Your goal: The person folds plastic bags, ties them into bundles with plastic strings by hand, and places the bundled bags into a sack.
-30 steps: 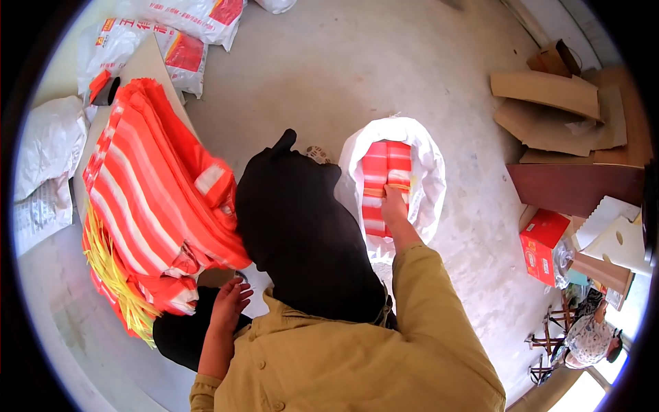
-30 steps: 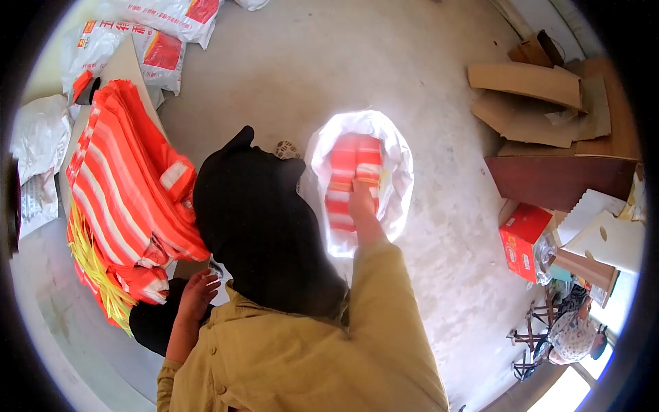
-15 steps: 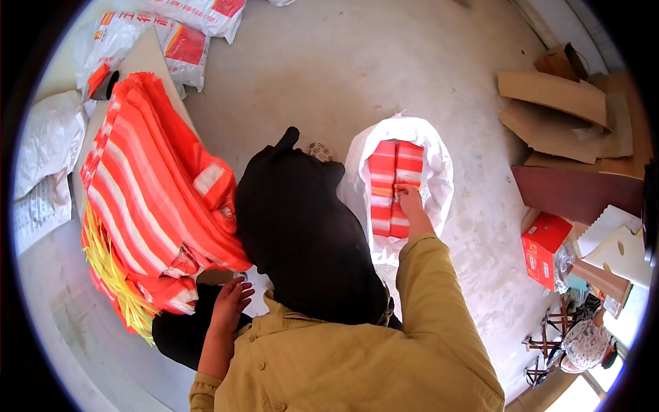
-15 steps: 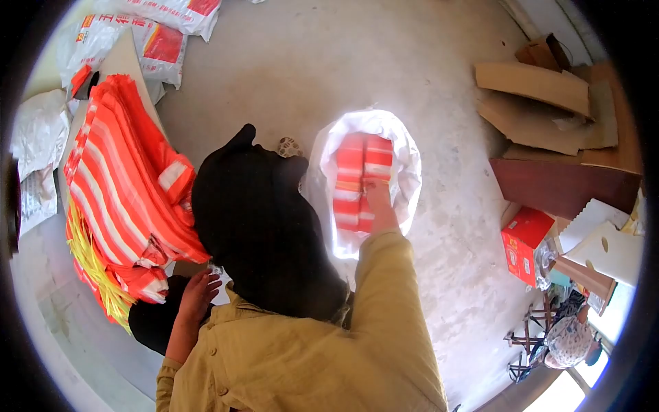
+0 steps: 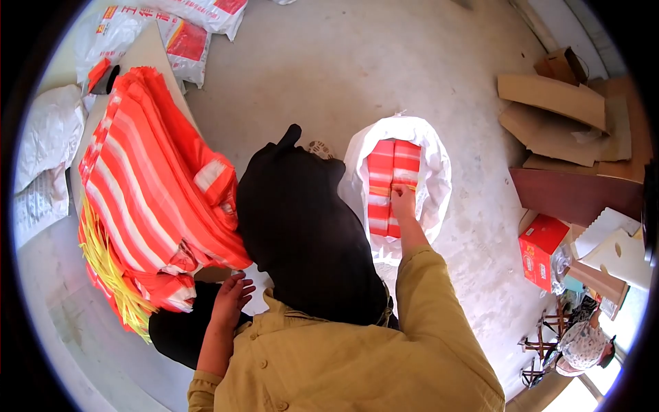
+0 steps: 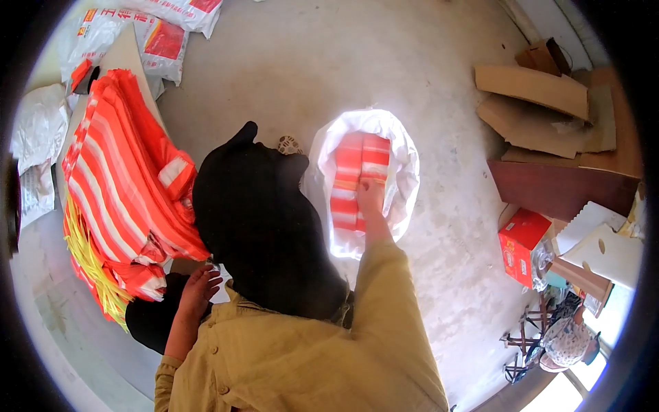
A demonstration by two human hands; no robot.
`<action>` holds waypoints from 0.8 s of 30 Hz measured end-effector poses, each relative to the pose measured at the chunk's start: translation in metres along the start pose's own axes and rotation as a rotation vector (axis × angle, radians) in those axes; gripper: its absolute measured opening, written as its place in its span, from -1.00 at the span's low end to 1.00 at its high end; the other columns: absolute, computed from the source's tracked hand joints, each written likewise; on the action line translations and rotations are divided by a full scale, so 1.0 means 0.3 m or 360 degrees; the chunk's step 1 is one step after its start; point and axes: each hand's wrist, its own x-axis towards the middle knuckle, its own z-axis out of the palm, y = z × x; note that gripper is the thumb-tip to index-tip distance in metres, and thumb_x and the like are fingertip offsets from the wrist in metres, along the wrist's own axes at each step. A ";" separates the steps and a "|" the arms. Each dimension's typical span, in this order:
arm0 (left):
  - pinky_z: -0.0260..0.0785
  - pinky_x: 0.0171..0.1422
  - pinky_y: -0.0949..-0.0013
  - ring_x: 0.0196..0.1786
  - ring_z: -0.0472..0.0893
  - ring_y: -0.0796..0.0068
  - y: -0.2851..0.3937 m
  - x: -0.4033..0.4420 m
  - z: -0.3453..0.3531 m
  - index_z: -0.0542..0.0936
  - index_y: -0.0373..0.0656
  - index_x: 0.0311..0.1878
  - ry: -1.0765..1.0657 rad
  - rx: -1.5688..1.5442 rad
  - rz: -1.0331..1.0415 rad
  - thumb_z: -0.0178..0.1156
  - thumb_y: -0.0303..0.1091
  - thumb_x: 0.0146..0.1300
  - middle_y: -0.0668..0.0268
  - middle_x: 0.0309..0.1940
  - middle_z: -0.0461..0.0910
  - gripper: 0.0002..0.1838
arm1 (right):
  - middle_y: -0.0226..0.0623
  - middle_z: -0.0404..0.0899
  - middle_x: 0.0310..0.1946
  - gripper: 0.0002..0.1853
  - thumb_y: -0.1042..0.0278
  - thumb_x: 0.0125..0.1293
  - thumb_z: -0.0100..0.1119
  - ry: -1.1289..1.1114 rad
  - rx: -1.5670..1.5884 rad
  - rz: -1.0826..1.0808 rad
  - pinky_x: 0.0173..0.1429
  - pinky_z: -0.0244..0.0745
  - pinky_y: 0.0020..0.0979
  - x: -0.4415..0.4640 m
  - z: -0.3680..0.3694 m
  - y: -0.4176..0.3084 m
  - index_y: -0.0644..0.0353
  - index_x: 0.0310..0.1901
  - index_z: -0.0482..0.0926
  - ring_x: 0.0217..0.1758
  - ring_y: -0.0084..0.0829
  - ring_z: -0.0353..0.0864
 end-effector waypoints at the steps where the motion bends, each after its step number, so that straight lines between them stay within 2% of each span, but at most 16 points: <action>1: 0.53 0.15 0.36 0.13 0.70 0.35 -0.005 0.001 -0.005 0.50 -0.10 0.35 0.0000 -0.0005 -0.0005 0.11 -0.27 0.62 0.24 0.13 0.68 -0.66 | -0.25 0.71 -0.21 -0.70 0.50 0.40 0.18 0.0010 0.0081 -0.0014 0.01 0.62 -0.39 -0.011 0.020 -0.009 0.28 0.13 0.66 -0.15 -0.38 0.69; 5: 0.53 0.16 0.36 0.13 0.70 0.34 -0.023 0.004 -0.013 0.49 -0.12 0.36 -0.0017 -0.0043 -0.0046 0.10 -0.28 0.62 0.23 0.13 0.68 -0.66 | -0.31 0.67 -0.22 -0.74 0.55 0.46 0.08 -0.0201 0.0572 0.0156 -0.05 0.63 -0.43 0.019 0.142 0.079 0.35 0.09 0.65 -0.22 -0.45 0.65; 8: 0.53 0.16 0.36 0.12 0.70 0.35 -0.016 -0.010 -0.001 0.49 -0.13 0.36 0.0001 -0.0004 -0.0025 0.10 -0.29 0.62 0.23 0.13 0.68 -0.66 | -0.33 0.64 -0.22 -0.73 0.59 0.49 -0.02 -0.0344 0.0777 0.0344 -0.11 0.62 -0.46 0.010 0.094 -0.019 0.39 0.07 0.66 -0.24 -0.50 0.61; 11: 0.53 0.15 0.37 0.13 0.69 0.36 -0.006 -0.014 0.010 0.49 -0.13 0.36 0.0006 -0.0011 -0.0006 0.10 -0.29 0.62 0.24 0.13 0.68 -0.65 | -0.32 0.66 -0.21 -0.66 0.59 0.50 -0.05 -0.0277 0.0523 0.0096 -0.19 0.63 -0.45 0.021 0.089 -0.029 0.30 0.19 0.62 -0.25 -0.49 0.64; 14: 0.52 0.15 0.38 0.13 0.69 0.38 -0.007 -0.019 0.022 0.49 -0.13 0.36 0.0021 -0.0009 0.0000 0.10 -0.29 0.62 0.25 0.13 0.67 -0.66 | -0.30 0.68 -0.23 -0.55 0.60 0.49 -0.06 -0.0416 0.0691 0.0687 -0.26 0.63 -0.45 -0.054 -0.035 -0.039 0.16 0.36 0.51 -0.33 -0.47 0.66; 15: 0.52 0.15 0.37 0.13 0.69 0.38 -0.012 -0.021 0.019 0.49 -0.13 0.36 0.0008 -0.0015 -0.0009 0.10 -0.29 0.62 0.25 0.13 0.67 -0.66 | -0.30 0.70 -0.28 -0.45 0.60 0.47 -0.04 -0.0457 0.0763 0.0772 -0.32 0.63 -0.42 -0.061 -0.027 0.034 0.04 0.46 0.40 -0.40 -0.47 0.66; 18: 0.52 0.14 0.37 0.12 0.69 0.39 -0.024 -0.013 0.007 0.50 -0.12 0.36 -0.0020 -0.0025 -0.0028 0.10 -0.29 0.61 0.26 0.13 0.68 -0.66 | -0.30 0.69 -0.27 -0.43 0.63 0.42 0.00 -0.0456 0.0909 0.0636 -0.32 0.63 -0.41 -0.100 -0.050 0.048 0.06 0.44 0.41 -0.40 -0.47 0.67; 21: 0.52 0.14 0.37 0.12 0.69 0.39 -0.041 -0.005 -0.008 0.50 -0.11 0.35 -0.0015 -0.0036 -0.0035 0.11 -0.29 0.61 0.27 0.12 0.68 -0.66 | -0.29 0.68 -0.19 -0.44 0.64 0.35 0.07 -0.0583 0.0887 0.0685 -0.27 0.65 -0.38 -0.091 -0.064 0.059 0.09 0.39 0.42 -0.33 -0.43 0.70; 24: 0.52 0.14 0.36 0.12 0.69 0.39 -0.051 0.012 -0.023 0.50 -0.09 0.35 0.0001 -0.0034 -0.0038 0.10 -0.29 0.61 0.27 0.13 0.68 -0.67 | -0.24 0.66 -0.14 -0.44 0.64 0.29 0.15 -0.0385 0.0485 0.0495 -0.22 0.67 -0.33 -0.096 0.069 0.366 0.11 0.34 0.40 -0.29 -0.38 0.70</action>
